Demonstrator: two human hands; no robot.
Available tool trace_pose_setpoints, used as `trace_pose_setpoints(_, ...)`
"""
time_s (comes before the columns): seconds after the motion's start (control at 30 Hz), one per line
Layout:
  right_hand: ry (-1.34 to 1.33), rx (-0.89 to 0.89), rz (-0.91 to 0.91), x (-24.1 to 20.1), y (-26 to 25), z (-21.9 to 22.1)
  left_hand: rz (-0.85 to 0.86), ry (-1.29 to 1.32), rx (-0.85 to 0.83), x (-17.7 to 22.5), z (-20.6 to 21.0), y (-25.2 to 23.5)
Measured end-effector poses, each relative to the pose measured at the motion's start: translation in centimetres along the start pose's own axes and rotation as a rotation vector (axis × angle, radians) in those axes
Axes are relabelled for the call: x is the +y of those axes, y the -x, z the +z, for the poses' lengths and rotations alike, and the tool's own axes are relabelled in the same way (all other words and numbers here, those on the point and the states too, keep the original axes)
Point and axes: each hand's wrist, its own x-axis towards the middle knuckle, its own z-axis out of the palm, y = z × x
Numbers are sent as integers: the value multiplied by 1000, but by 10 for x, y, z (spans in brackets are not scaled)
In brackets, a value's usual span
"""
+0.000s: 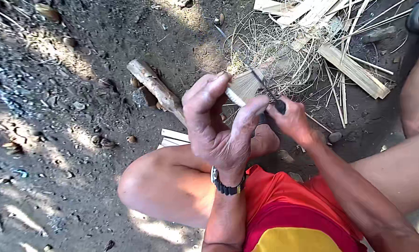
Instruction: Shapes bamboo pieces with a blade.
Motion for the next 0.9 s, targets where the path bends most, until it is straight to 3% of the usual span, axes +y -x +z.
trace_pose_setpoints(0.07, -148, 107, -198, -19, 9, 0, -5, 10, 13, -2, 2, 2)
trace_pose_setpoints(0.1, -166, 109, -182, -11, 6, 7, -9, 7, 3, 0, 2, 3)
trace_pose_setpoints(0.2, -79, -23, 79, 37, -24, 28, 7, 5, -17, 0, -3, -2)
trace_pose_setpoints(0.27, -29, -67, 129, 32, -25, 18, 2, 0, -8, -2, -4, -2)
trace_pose_setpoints(0.37, -11, 16, -71, 6, -3, -5, -9, -17, -5, 1, 2, 0)
trace_pose_setpoints(0.43, -40, 68, -150, 15, -7, 5, -5, -35, -28, 4, 2, 3)
trace_pose_setpoints(0.57, 31, -111, 179, 50, -35, 20, 10, -25, -27, 3, -1, 0)
trace_pose_setpoints(0.63, 37, -87, 89, 30, -21, 5, -12, -35, -36, 4, -3, 3)
trace_pose_setpoints(0.73, -70, 65, -215, 15, -8, -3, -27, -29, -42, 4, 1, 5)
trace_pose_setpoints(0.77, -86, 61, -207, 26, -7, 5, -45, -28, -54, 7, -1, 9)
trace_pose_setpoints(0.9, 58, -143, 183, 64, -38, 18, -30, -25, -40, 5, -6, 5)
